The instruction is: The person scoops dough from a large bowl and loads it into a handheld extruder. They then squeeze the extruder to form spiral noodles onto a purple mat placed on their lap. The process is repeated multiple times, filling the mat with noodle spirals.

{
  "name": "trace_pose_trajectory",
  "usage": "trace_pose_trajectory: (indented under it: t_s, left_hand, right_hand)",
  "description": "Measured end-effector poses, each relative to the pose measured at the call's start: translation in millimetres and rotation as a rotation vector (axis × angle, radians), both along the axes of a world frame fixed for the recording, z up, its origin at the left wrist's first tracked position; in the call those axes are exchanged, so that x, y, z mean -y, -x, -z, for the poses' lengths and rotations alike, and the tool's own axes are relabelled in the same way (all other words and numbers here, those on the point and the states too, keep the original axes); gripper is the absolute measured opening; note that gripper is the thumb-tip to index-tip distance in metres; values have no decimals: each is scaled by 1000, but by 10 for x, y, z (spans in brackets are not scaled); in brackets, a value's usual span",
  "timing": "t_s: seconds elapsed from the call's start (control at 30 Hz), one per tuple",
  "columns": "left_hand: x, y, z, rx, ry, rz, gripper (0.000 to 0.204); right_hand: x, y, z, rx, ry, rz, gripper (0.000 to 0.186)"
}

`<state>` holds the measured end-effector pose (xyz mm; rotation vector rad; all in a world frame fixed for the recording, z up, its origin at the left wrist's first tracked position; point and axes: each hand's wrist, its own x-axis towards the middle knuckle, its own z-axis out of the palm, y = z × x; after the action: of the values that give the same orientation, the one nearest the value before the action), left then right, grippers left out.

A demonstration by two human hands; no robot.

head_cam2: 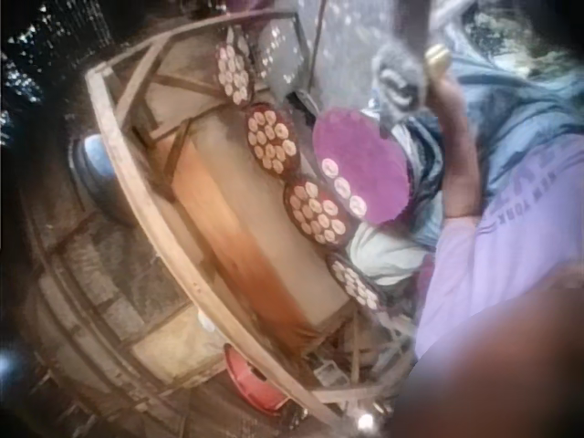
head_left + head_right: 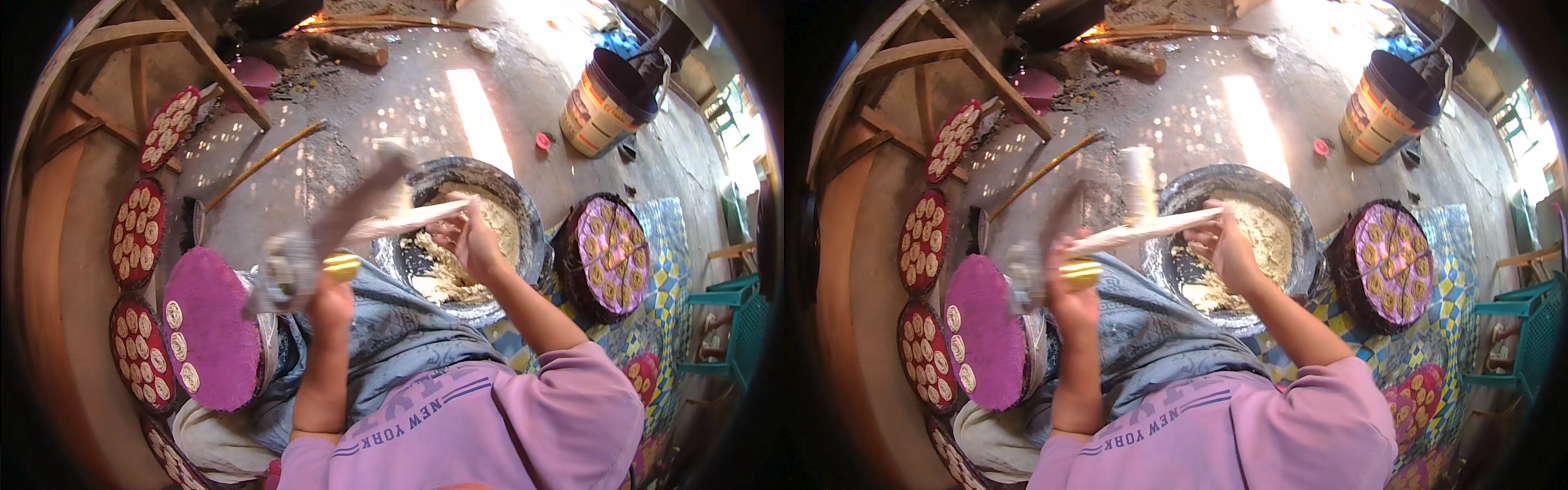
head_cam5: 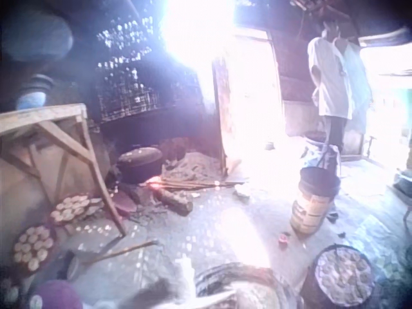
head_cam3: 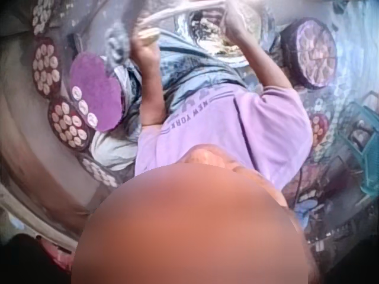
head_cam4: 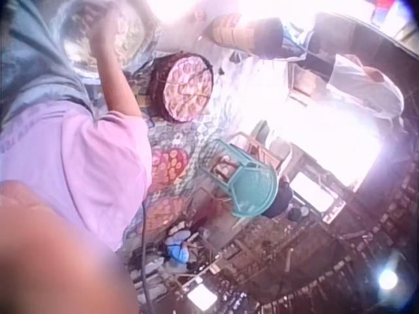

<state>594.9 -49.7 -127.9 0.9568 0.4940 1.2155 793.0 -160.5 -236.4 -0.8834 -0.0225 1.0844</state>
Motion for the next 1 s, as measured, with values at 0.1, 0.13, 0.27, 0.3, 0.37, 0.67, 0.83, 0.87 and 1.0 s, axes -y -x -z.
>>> trace_pose_trajectory:
  t_s: [0.1, 0.13, 0.27, 0.3, 0.37, 0.67, 0.83, 0.87, 1.0]
  left_hand:
    - [-303, 247, -490, 100, -192, -27, 14]
    - [-379, 368, -645, 42, -213, 4, 16]
    - [-535, 579, -905, -134, -361, 2, 7]
    - [-521, 574, -873, -250, -391, -76, 7]
    - [-504, 543, -762, -382, -342, -263, 11]
    - [-684, 688, -375, -322, -429, -348, 26]
    - [-792, 495, -554, -529, -677, -419, 37]
    - [-798, 427, -625, -633, -845, -387, 37]
    - [-823, 136, -870, -819, -1316, -226, 41]
  right_hand:
    - [488, -220, 320, 1424, 867, -1021, 49]
    - [672, -232, 445, 1774, 1111, -1316, 44]
    - [1150, -141, 828, 2036, 1087, -1267, 26]
    - [1192, -125, 870, 2007, 1087, -1331, 24]
    - [1247, -74, 881, 1867, 1028, -1205, 22]
    - [833, 167, 1086, 1456, 916, -1125, 24]
    - [741, 325, 1149, 1270, 891, -1120, 25]
    - [798, 323, 1088, 1246, 889, -1134, 25]
    - [1079, 96, 644, 1350, 812, -1287, 27]
